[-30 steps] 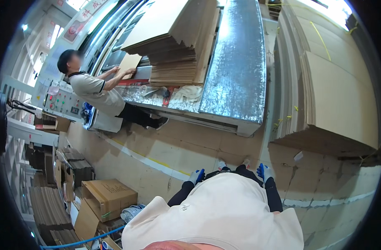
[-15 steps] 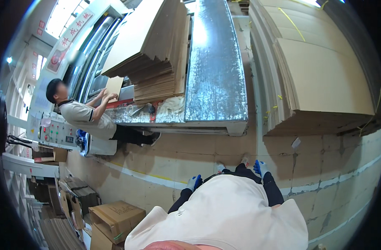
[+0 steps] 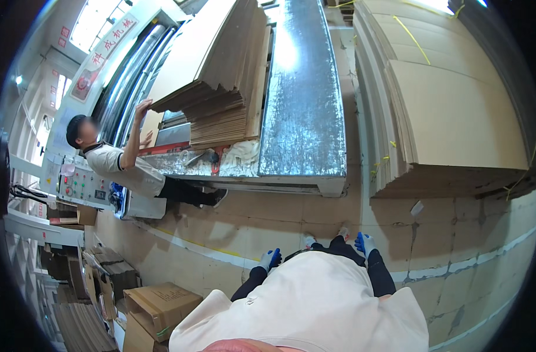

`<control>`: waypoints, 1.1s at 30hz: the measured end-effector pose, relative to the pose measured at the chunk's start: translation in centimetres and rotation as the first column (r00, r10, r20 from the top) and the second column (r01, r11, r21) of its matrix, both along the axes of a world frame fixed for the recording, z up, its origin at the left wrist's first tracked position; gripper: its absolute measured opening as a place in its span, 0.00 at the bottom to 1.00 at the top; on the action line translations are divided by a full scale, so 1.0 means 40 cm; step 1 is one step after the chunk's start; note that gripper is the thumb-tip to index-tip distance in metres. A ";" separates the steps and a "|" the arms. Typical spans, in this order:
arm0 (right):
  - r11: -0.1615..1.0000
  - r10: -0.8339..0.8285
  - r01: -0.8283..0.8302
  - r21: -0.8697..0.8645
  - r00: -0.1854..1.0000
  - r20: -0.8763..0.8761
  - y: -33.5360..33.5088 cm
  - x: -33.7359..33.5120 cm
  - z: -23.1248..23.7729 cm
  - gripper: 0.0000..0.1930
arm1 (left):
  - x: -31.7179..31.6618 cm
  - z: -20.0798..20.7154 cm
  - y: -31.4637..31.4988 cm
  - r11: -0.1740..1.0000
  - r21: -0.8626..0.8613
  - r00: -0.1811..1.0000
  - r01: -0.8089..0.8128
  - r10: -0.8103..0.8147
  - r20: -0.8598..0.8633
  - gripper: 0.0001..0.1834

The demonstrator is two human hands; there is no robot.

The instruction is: Picking up large cardboard sheets from a tall stack and placing them onto a metal processing table.

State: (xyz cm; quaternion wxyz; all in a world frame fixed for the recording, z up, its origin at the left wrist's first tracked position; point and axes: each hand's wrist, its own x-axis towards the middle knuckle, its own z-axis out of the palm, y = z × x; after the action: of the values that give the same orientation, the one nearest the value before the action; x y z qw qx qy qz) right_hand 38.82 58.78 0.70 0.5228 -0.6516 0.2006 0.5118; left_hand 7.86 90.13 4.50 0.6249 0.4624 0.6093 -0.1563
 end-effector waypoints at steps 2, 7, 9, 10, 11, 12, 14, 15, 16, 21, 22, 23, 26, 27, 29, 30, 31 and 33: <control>1.000 -0.002 0.002 0.021 1.000 -0.010 -0.004 0.008 0.001 0.16 | 0.002 -0.008 -0.002 1.000 0.004 1.000 0.000 0.000 -0.007 0.25; 0.999 0.010 -0.010 0.039 1.000 -0.005 -0.017 0.034 0.002 0.16 | 0.022 0.014 -0.022 0.999 0.006 0.999 -0.042 0.042 -0.014 0.22; 0.999 0.012 -0.011 0.035 1.000 -0.010 -0.019 0.041 0.003 0.17 | 0.027 0.027 -0.033 0.998 0.030 0.998 -0.047 0.048 -0.033 0.22; 0.999 0.013 -0.012 0.039 1.000 -0.018 -0.020 0.045 0.004 0.17 | 0.029 0.030 -0.037 0.998 0.032 0.998 -0.048 0.049 -0.033 0.22; 0.999 0.014 -0.013 0.042 1.000 -0.025 -0.020 0.048 0.004 0.17 | 0.030 0.035 -0.041 0.998 0.034 0.998 -0.048 0.050 -0.033 0.22; 0.999 0.015 -0.014 0.045 0.999 -0.033 -0.023 0.052 0.005 0.17 | 0.030 0.035 -0.046 0.998 0.036 0.998 -0.050 0.051 -0.034 0.21; 0.999 0.017 -0.015 0.048 0.999 -0.030 -0.026 0.060 0.005 0.17 | 0.037 0.035 -0.050 0.999 0.029 0.998 -0.040 0.041 -0.046 0.22; 0.999 0.015 -0.014 0.047 1.000 -0.027 -0.034 0.064 0.002 0.17 | 0.045 0.038 -0.053 0.999 0.023 0.998 -0.033 0.034 -0.050 0.22; 0.999 0.011 -0.009 0.048 0.999 -0.037 -0.037 0.067 -0.003 0.17 | 0.051 0.042 -0.054 0.999 0.031 0.998 -0.035 0.037 -0.058 0.22; 0.993 -0.034 0.045 0.107 0.994 -0.101 -0.065 0.090 -0.043 0.16 | 0.083 0.058 -0.063 0.997 0.050 0.997 -0.051 0.054 -0.052 0.23; 0.996 -0.025 0.031 0.088 0.997 -0.077 -0.074 0.095 -0.045 0.16 | 0.092 0.055 -0.063 0.998 0.046 0.997 -0.048 0.051 -0.064 0.23; 0.995 -0.032 0.040 0.086 0.996 -0.086 -0.082 0.102 -0.047 0.16 | 0.091 0.039 -0.057 0.999 0.013 0.999 -0.048 0.048 -0.026 0.23; 0.995 -0.051 0.058 0.075 0.994 -0.102 -0.111 0.125 -0.071 0.16 | 0.103 0.009 -0.042 0.998 -0.038 0.998 -0.053 0.055 0.043 0.22; 0.996 -0.048 0.055 0.065 0.994 -0.100 -0.115 0.135 -0.065 0.16 | 0.113 0.011 -0.046 0.997 -0.025 0.997 -0.068 0.069 0.035 0.22; 0.997 -0.053 0.058 0.058 0.995 -0.087 -0.125 0.159 -0.068 0.16 | 0.144 0.033 -0.058 0.998 0.009 0.997 -0.068 0.068 0.025 0.21; 0.996 -0.055 0.060 0.060 0.995 -0.078 -0.135 0.167 -0.074 0.16 | 0.160 0.061 -0.069 0.998 0.032 0.998 -0.059 0.059 0.019 0.21; 0.996 -0.049 0.053 0.066 0.996 -0.068 -0.141 0.182 -0.075 0.16 | 0.176 0.073 -0.077 0.997 0.057 0.998 -0.057 0.056 0.016 0.21; 0.994 -0.082 0.085 0.065 0.996 -0.041 -0.161 0.204 -0.055 0.16 | 0.167 0.047 -0.075 0.992 0.124 1.000 -0.015 0.016 -0.005 0.21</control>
State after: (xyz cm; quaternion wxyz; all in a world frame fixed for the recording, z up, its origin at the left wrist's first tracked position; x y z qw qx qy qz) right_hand 46.97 52.34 -1.51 0.5611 -0.6149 0.2206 0.5083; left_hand 14.54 87.14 6.39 0.5943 0.4951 0.6232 -0.1148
